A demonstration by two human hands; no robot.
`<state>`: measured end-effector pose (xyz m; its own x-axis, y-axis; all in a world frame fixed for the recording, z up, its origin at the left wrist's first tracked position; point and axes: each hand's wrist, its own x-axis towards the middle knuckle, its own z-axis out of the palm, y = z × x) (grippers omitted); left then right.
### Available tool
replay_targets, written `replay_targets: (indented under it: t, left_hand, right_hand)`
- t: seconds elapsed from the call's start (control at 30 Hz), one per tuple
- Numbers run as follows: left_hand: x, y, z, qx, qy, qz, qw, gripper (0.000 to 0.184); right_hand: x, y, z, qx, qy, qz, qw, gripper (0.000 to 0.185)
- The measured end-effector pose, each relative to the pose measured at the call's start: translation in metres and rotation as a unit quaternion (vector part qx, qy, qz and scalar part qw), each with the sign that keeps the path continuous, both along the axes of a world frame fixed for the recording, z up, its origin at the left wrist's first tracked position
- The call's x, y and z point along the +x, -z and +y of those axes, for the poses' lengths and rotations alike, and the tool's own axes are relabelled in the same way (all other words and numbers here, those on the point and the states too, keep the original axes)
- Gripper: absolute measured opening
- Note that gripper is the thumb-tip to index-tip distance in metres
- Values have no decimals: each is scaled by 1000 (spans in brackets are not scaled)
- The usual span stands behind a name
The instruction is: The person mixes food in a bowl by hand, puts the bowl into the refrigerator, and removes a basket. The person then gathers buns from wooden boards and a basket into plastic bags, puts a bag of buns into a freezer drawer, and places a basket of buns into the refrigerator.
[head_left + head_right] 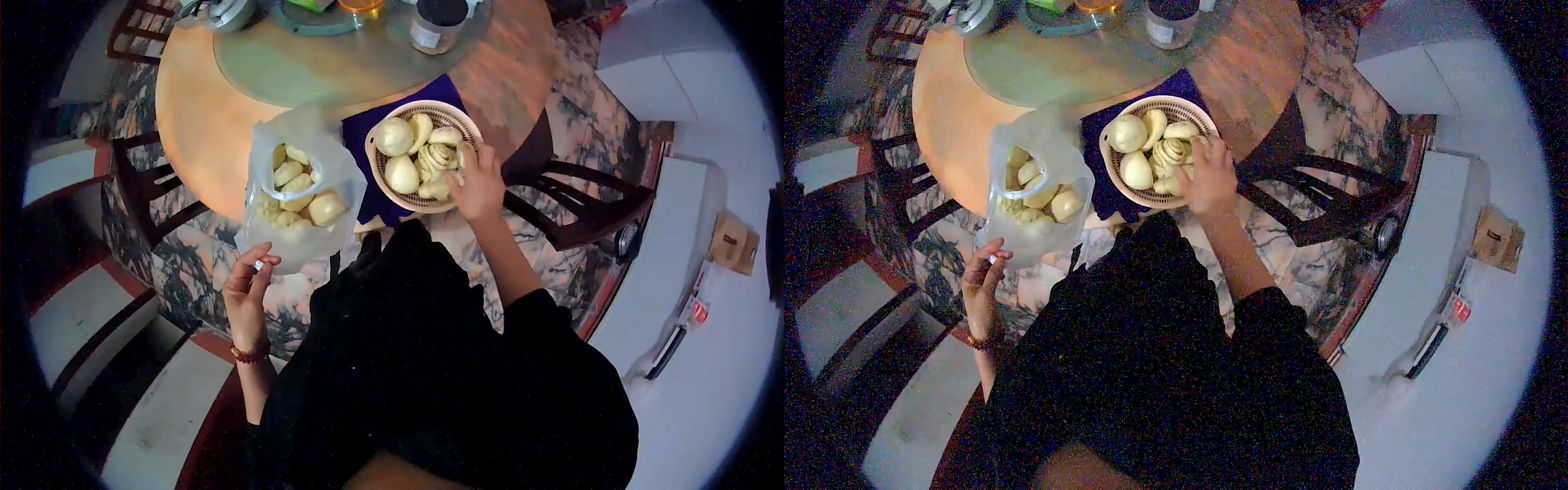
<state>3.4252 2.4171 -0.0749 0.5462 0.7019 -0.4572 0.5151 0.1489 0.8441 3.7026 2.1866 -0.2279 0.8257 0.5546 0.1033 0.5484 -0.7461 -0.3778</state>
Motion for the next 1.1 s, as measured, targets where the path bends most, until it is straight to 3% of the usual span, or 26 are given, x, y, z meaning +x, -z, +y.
replay_targets:
  t: [0.03, 0.13, 0.27, 0.43, 0.63, 0.73, 0.97, 1.1]
  left_hand:
    - [1, 0, -1, 1, 1, 5, 1000, 26]
    - [0, 8, 2, 3, 19, -9, 1000, 26]
    - [6, 5, 1, 13, 20, 6, 1000, 25]
    - [5, 9, 1, 22, 28, 8, 999, 26]
    - [5, 12, 3, 30, 28, 14, 999, 26]
    - [4, 13, 5, 21, 25, 17, 999, 26]
    - [7, 16, 8, 21, 44, 12, 999, 26]
    - [1, 23, 13, 39, 33, -3, 999, 27]
  right_hand:
    - [-4, 1, 8, -59, -1, -32, 998, 52]
    - [-10, 21, 23, -57, 20, -72, 996, 62]
    - [-14, 23, 34, -86, 41, -60, 994, 59]
    - [-8, 30, 31, 9, 83, -33, 996, 41]
    - [6, 32, 9, 90, 58, 46, 993, 30]
    - [4, 33, 4, 147, -11, 54, 988, 28]
    - [-6, 36, 6, 161, -3, 7, 987, 28]
    - [-3, 33, 5, 258, 13, 15, 966, 28]
